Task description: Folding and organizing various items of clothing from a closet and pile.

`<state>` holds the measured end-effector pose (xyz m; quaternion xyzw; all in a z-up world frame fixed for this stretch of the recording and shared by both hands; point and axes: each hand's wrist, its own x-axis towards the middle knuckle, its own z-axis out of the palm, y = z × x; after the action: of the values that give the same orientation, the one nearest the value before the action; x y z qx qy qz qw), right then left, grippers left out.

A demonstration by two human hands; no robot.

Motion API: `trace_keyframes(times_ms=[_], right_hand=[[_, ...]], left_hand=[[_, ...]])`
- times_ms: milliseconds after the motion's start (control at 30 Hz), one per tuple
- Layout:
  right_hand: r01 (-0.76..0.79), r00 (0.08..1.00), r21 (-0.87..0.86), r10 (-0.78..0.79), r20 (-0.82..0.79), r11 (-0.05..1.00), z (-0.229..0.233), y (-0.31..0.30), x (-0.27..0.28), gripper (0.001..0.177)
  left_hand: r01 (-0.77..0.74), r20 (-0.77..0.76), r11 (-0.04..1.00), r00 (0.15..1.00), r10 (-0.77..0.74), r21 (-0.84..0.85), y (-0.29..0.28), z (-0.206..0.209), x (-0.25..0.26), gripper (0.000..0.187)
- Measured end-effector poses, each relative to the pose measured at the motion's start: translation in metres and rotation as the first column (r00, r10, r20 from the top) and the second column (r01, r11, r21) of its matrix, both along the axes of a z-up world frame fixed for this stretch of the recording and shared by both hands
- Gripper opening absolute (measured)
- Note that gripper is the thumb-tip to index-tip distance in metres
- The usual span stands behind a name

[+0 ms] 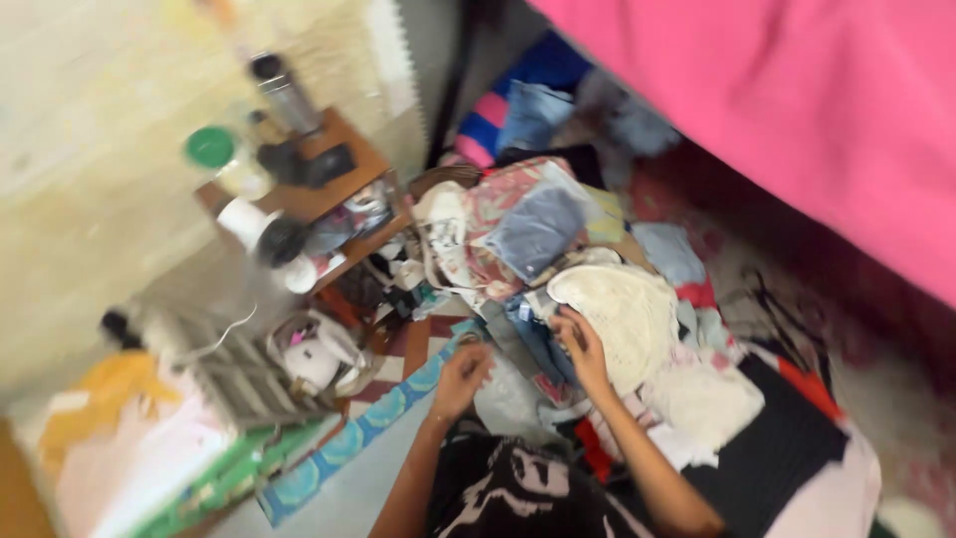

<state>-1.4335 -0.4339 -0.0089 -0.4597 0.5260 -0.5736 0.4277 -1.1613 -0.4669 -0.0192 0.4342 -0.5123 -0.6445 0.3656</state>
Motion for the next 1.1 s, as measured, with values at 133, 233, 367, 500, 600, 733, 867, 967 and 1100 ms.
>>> trace_keyframes(times_ms=[133, 233, 367, 500, 600, 733, 867, 967, 1100], right_hand=[[-0.129, 0.985, 0.074, 0.119, 0.125, 0.989, -0.033, 0.037, 0.050, 0.047], [-0.320, 0.941, 0.112, 0.301, 0.155, 0.941, -0.030, 0.029, 0.106, 0.046], [-0.533, 0.844, 0.109, 0.518, 0.138, 0.839, -0.038, 0.040, 0.174, 0.042], [-0.700, 0.714, 0.104, 0.697, 0.062, 0.707, -0.015, 0.050, 0.259, 0.042], [-0.795, 0.607, 0.062, 0.794, 0.042, 0.604, -0.009, 0.061, 0.340, 0.041], [-0.879, 0.477, 0.037, 0.876, 0.075, 0.476, -0.028, 0.100, 0.471, 0.038], [-0.948, 0.318, 0.038, 0.945, 0.082, 0.316, 0.004, 0.176, 0.590, 0.036], [-0.978, 0.210, 0.015, 0.968, 0.135, 0.210, 0.016, 0.226, 0.661, 0.034], [-0.994, 0.102, 0.041, 0.987, 0.128, 0.097, 0.014, 0.263, 0.728, 0.034]], left_hand=[[-0.135, 0.086, 0.983, 0.989, 0.124, 0.124, 0.093, 0.002, 0.047, 0.021], [-0.274, 0.159, 0.955, 0.954, 0.256, 0.109, 0.121, 0.016, 0.092, 0.017], [-0.460, 0.140, 0.887, 0.882, 0.450, 0.045, 0.177, 0.037, 0.142, 0.014], [-0.573, 0.088, 0.820, 0.816, 0.571, -0.007, 0.233, 0.037, 0.203, 0.015], [-0.708, 0.062, 0.702, 0.706, 0.705, 0.080, 0.281, 0.029, 0.259, 0.014], [-0.820, 0.099, 0.571, 0.572, 0.814, 0.041, 0.371, 0.007, 0.351, 0.013], [-0.915, 0.110, 0.402, 0.402, 0.909, 0.021, 0.470, -0.008, 0.434, 0.013], [-0.969, 0.159, 0.247, 0.247, 0.956, 0.022, 0.522, 0.013, 0.488, 0.011], [-0.984, 0.087, 0.156, 0.163, 0.983, 0.082, 0.553, 0.030, 0.537, 0.013]])
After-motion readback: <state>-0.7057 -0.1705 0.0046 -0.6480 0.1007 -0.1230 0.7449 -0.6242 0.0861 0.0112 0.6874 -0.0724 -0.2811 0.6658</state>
